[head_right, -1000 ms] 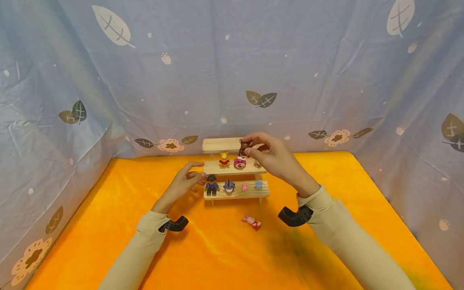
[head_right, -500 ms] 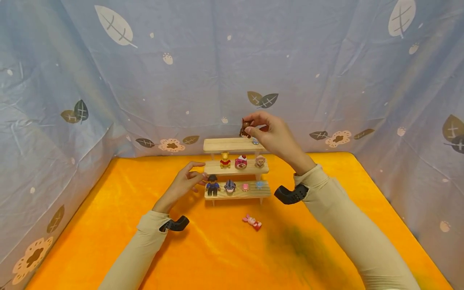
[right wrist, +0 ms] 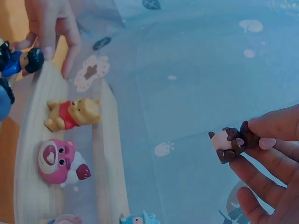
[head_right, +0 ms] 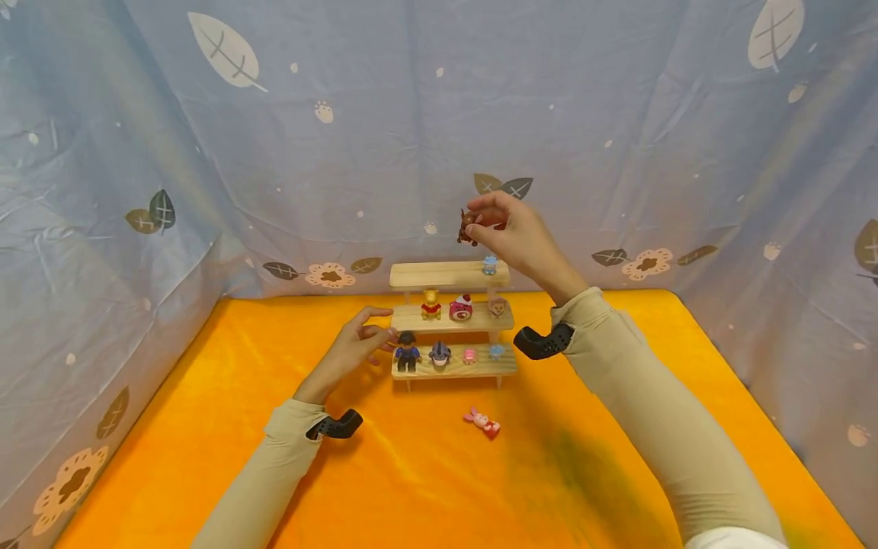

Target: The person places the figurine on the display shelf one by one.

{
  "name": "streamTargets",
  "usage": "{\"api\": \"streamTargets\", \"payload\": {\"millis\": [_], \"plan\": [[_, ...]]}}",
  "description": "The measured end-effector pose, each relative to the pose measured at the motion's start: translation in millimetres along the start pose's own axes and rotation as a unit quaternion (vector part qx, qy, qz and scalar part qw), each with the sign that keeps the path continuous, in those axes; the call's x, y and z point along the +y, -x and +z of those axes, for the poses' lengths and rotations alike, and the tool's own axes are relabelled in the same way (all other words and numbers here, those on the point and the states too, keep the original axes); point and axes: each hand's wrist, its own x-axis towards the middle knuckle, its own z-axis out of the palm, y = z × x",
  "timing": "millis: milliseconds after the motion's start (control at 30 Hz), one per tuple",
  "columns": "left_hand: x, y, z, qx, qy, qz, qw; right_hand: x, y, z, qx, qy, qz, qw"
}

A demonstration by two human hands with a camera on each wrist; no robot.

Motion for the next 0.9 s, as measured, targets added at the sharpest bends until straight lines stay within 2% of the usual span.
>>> {"api": "streamTargets", "payload": {"millis": [467, 700, 900], "plan": [[1.4, 1.1, -0.3, -0.001, 0.000, 0.005, 1.0000, 12, -24.5, 8, -0.056, 0.055, 0.002, 0.9969], [-0.4, 0.8, 0.0, -0.001, -0.002, 0.006, 1.0000, 21, -29.4, 15, -0.054, 0.037, 0.039, 0.9971], [1.0, 0.3, 0.0, 0.002, -0.004, 0.003, 1.0000, 29, -31.2, 22, -0.059, 0.018, 0.045, 0.9971]]}}
